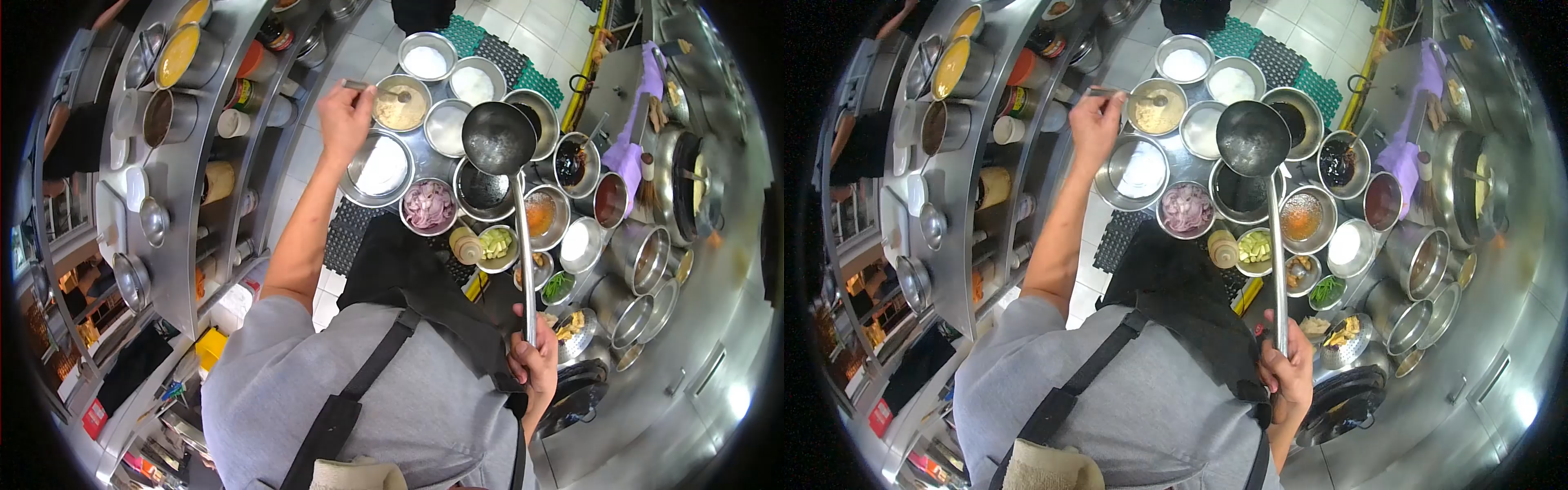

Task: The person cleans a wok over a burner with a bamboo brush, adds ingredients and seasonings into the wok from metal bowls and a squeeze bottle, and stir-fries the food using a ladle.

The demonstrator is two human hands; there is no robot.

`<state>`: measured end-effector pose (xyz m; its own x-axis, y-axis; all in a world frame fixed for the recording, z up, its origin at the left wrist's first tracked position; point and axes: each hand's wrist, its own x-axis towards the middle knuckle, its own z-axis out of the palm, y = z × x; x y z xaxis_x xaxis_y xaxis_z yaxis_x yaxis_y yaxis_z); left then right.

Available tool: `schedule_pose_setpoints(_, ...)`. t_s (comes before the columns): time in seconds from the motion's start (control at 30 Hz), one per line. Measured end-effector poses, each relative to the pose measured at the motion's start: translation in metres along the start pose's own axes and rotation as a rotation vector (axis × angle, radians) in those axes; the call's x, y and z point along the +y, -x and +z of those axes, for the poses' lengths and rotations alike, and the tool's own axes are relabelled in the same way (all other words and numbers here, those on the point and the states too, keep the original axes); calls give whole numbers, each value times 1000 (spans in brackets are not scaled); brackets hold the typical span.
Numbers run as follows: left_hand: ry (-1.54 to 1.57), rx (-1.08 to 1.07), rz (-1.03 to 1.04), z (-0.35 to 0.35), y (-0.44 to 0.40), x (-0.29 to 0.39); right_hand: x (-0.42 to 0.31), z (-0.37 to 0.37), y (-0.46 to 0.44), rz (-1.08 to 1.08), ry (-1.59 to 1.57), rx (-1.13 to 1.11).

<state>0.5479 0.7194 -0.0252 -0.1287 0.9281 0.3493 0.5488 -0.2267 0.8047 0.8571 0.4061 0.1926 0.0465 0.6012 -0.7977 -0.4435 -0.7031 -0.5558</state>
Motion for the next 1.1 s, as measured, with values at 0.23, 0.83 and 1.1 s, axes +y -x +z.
schedule_pose_setpoints(0.23, -56, -22, 15, 14, 28, -28, 0, 9, -4, 2, 68, -13)
schedule_pose_setpoints(0.83, 91, -74, -290, 20, 25, -48, 8, 22, 6, -21, 101, 49)
schedule_pose_setpoints(1.1, 109, -49, -258, 21, 24, -50, 12, 25, 8, -17, 69, 53)
